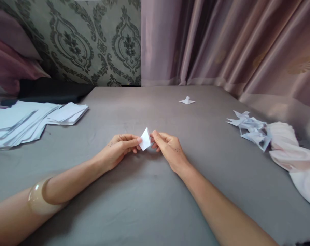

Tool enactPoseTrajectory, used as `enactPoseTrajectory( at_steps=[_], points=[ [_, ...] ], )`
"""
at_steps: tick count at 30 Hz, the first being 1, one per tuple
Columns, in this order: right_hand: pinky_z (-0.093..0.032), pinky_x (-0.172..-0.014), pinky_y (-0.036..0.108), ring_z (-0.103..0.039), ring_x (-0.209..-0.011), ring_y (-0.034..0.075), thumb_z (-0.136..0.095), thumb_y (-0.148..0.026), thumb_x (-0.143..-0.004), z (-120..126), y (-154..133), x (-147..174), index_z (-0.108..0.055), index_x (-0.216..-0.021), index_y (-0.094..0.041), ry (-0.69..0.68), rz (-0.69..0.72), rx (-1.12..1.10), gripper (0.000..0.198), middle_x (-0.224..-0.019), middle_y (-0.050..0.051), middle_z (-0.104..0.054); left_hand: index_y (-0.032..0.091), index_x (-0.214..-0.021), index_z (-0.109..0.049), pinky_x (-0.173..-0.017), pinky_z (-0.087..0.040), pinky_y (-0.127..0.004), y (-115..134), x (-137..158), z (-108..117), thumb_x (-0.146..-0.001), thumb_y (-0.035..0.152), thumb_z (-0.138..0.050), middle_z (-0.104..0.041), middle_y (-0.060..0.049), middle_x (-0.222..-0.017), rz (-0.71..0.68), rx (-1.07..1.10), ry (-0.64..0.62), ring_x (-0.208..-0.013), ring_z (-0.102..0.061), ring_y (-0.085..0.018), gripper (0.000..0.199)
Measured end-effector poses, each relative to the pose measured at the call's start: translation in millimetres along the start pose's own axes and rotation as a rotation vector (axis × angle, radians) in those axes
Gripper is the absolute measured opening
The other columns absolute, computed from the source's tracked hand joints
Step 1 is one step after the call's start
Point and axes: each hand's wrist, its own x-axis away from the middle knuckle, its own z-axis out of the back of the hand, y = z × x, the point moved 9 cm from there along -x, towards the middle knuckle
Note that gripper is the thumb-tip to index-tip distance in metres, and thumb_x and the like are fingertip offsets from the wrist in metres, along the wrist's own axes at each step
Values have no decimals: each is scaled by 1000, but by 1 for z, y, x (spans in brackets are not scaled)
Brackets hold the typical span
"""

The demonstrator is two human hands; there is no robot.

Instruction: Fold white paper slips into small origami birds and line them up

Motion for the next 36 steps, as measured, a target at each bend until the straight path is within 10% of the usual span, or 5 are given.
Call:
enactPoseTrajectory(
  at_steps=[14,21,29,36],
  points=[
    [-43,-60,25,-57,-62,11,-60,-33,-77,-23,-8,-29,-72,-80,-17,-82,-3,438,20,-74,3,-69,14,-77,-71,-59,-39,-23,32,-11,29,-85,39,-47,-60,-3,-74,-312,-719,146,-69,-52,-14,35],
    [-45,-71,30,-64,-75,17,-58,-30,-77,-25,-13,-35,-73,-78,-22,-6,108,751,17,-82,2,-74,13,-81,-71,-55,-37,-23,31,-15,32,-84,31,-47,-61,-1,-66,-288,-794,128,-61,-53,-13,30],
    [-46,-68,29,-63,-71,16,-60,-34,-77,-21,-7,-38,-72,-79,-19,-32,134,580,19,-79,3,-72,16,-86,-71,-64,-43,-24,31,-14,28,-76,24,-60,-67,-3,-80,-334,-785,107,-71,-57,-14,17],
    [-42,-65,25,-58,-71,13,-53,-28,-87,-23,-38,-17,-69,-88,-21,73,617,723,17,-88,3,-66,17,-83,-66,-74,-40,-30,52,0,19,-86,22,-55,-66,-4,-84,-682,-1053,256,-81,-54,-18,12]
  ],
)
